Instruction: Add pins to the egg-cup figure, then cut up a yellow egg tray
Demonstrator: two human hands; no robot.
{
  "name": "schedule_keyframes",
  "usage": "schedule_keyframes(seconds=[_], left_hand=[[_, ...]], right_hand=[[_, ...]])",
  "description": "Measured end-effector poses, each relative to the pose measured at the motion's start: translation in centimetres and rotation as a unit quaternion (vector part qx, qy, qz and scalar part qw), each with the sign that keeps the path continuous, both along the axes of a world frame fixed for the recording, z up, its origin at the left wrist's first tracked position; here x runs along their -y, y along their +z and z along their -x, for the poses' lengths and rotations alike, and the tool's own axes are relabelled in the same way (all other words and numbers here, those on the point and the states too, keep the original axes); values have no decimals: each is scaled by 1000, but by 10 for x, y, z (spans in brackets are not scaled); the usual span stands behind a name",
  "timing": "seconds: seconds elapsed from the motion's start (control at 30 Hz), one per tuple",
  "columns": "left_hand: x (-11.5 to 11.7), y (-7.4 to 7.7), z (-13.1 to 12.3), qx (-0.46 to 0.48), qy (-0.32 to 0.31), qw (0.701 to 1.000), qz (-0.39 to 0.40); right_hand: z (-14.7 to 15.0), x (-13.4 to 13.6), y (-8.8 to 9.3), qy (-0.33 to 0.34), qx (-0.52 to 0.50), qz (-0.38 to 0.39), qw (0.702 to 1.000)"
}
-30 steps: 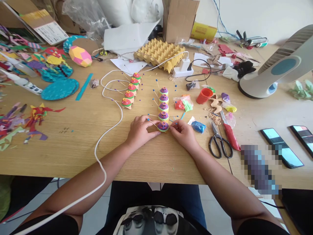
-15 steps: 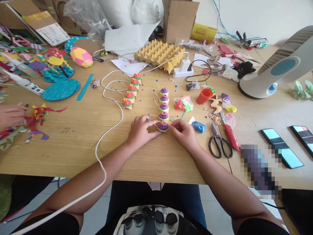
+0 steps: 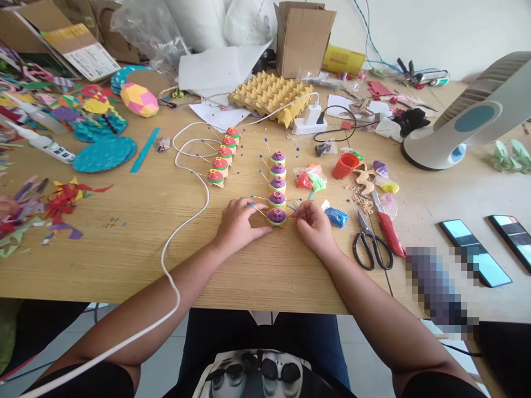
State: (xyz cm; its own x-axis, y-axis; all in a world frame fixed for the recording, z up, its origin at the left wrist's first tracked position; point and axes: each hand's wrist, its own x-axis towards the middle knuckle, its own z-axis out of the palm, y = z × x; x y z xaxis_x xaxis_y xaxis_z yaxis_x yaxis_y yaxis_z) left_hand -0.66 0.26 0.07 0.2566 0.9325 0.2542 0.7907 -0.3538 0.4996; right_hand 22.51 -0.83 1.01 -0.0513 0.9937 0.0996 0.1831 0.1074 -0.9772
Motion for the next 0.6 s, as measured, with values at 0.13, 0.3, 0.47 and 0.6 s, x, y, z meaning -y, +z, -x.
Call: schedule_keyframes(seconds=[0.13, 0.3, 0.47, 0.6], left_hand=[[-1, 5, 5, 34, -15, 999, 23], [-6, 9, 21, 96, -6, 993, 71], [-16, 13, 36, 192, 77, 973, 98], [-22, 10, 37, 258, 97, 957, 89]], right_hand=[[-2, 1, 2, -33, -4, -20, 999], [-5, 2, 4, -74, -10, -39, 996], [-11, 0, 7, -122, 7, -59, 991], [-19, 1, 14, -153, 41, -61, 986]])
